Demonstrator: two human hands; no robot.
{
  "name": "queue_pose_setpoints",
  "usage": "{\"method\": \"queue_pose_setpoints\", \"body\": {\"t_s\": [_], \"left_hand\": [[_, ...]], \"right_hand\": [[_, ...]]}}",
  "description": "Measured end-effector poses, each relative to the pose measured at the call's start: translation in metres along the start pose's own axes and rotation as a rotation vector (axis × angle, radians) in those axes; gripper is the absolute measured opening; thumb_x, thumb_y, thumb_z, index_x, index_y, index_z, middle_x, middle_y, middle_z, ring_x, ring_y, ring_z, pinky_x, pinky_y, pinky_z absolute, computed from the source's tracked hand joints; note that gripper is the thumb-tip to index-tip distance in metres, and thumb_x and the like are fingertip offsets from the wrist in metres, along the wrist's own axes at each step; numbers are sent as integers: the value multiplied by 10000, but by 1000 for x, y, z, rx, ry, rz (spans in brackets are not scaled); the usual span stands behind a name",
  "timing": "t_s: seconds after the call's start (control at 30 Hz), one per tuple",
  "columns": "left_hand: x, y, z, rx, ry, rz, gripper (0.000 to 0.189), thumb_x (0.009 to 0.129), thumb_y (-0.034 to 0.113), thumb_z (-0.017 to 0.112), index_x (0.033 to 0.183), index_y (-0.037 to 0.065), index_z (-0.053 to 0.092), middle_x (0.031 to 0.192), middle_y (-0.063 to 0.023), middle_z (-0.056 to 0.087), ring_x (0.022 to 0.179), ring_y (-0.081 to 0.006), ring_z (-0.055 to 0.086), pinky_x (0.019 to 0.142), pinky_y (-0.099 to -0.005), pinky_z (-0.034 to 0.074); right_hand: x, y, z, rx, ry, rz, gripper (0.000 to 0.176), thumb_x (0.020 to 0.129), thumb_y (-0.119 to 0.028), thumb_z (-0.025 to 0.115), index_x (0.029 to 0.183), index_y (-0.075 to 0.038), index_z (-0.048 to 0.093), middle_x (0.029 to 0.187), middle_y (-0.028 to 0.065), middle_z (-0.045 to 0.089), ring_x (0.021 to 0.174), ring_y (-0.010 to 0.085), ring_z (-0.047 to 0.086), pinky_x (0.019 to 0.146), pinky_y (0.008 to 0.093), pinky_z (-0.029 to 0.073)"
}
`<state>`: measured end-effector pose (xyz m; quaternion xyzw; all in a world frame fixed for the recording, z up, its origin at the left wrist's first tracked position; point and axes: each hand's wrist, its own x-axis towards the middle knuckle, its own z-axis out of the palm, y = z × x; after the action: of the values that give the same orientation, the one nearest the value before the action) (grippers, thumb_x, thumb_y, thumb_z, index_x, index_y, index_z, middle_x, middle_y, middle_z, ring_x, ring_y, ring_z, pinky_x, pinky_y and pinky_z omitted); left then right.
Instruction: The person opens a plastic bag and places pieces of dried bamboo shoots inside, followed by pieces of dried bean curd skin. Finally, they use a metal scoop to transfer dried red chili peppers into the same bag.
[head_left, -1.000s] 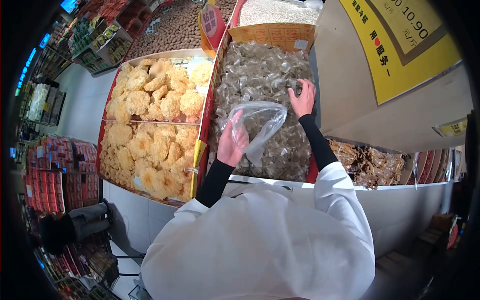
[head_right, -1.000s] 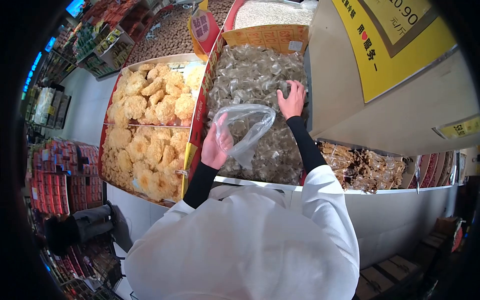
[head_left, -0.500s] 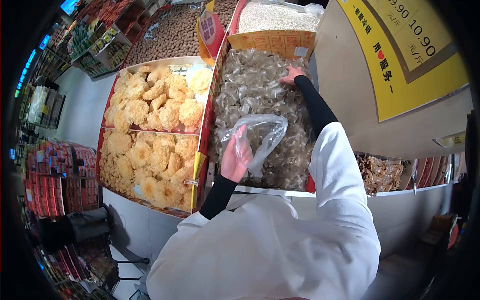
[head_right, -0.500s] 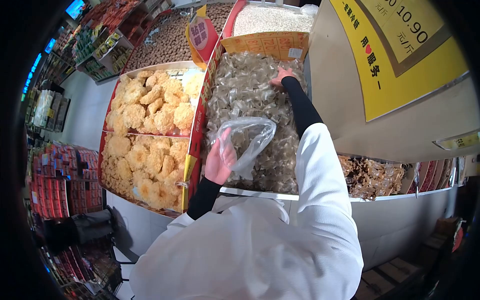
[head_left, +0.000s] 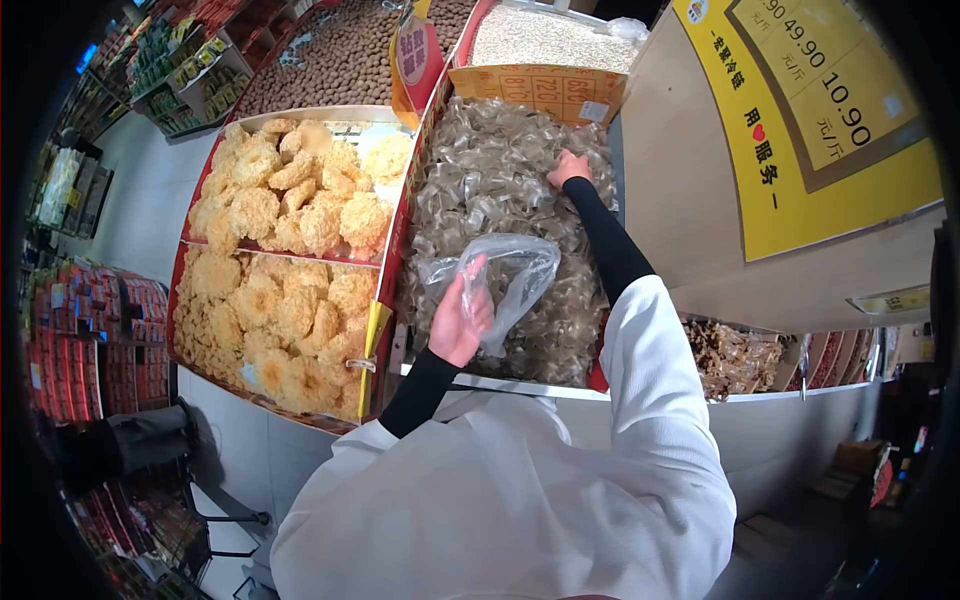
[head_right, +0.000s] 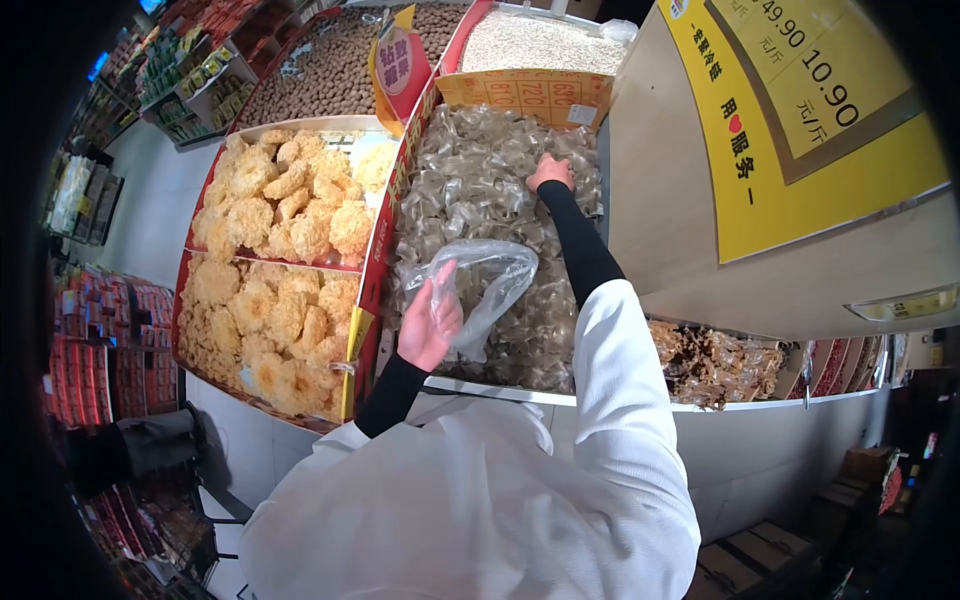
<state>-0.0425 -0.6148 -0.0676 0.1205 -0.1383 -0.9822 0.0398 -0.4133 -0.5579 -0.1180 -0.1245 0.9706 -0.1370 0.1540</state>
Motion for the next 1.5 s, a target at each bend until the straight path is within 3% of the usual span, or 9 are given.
{"method": "queue_pose_setpoints", "body": {"t_s": [0.13,0.33,0.8,1.0,1.07,1.1,1.2,1.37,1.5], "left_hand": [[2,-1,1,-16,-24,-22,476,1047,353,345,1480,157,309,653,26,387,555,-80,381,511,-224,343],[1,1,3,-15,-35,-11,465,1045,345,355,1469,157,331,654,25,387,563,-80,385,516,-224,345],[5,14,13,68,-45,64,473,1035,357,383,1467,167,338,672,31,386,590,-74,385,542,-211,356],[30,17,-1,50,-72,95,406,1039,368,366,1414,221,425,730,29,454,622,-76,427,555,-231,377],[40,21,3,80,12,106,424,1031,348,403,1430,203,402,723,37,474,608,-59,437,549,-204,387],[49,25,-4,87,-24,112,379,1027,336,424,1381,204,451,740,36,507,620,-51,471,547,-210,423],[82,33,-18,101,8,137,330,1026,321,434,1327,197,485,747,28,522,638,-61,505,542,-222,451],[127,47,-29,100,101,108,258,1021,297,421,1187,108,479,867,-62,602,708,-168,565,634,-341,499],[127,44,-15,202,175,130,267,1026,289,415,1161,85,524,861,-46,614,727,-150,596,619,-294,511]], "right_hand": [[-9,8,3,86,184,-92,401,734,-171,701,1130,-141,645,1231,195,565,1117,359,580,931,438,492],[-3,40,11,115,346,-264,354,680,-214,731,1014,-106,686,1001,156,689,989,337,634,869,419,506],[-17,86,-18,518,307,-247,417,716,-249,758,1094,-97,670,1084,124,683,1008,266,645,887,351,483],[-82,56,-26,985,111,-301,300,778,-116,705,1070,-66,663,979,32,674,884,141,611,821,270,471],[-105,41,-26,1091,45,-253,244,808,-72,671,1051,-66,662,951,11,669,814,112,615,727,273,499],[-121,36,-33,1079,-42,-138,250,820,-74,658,1070,-63,644,906,12,664,743,108,625,591,286,509],[-139,30,-35,1122,-155,-132,308,833,-78,647,1137,-67,603,910,12,653,692,108,626,504,295,517],[-163,26,-55,1127,-334,-99,385,835,-84,644,1209,-78,554,976,26,637,736,141,643,595,338,584],[-165,32,-56,982,-519,-73,405,831,-77,646,1222,-83,543,1044,48,617,850,164,650,675,372,610]]}}
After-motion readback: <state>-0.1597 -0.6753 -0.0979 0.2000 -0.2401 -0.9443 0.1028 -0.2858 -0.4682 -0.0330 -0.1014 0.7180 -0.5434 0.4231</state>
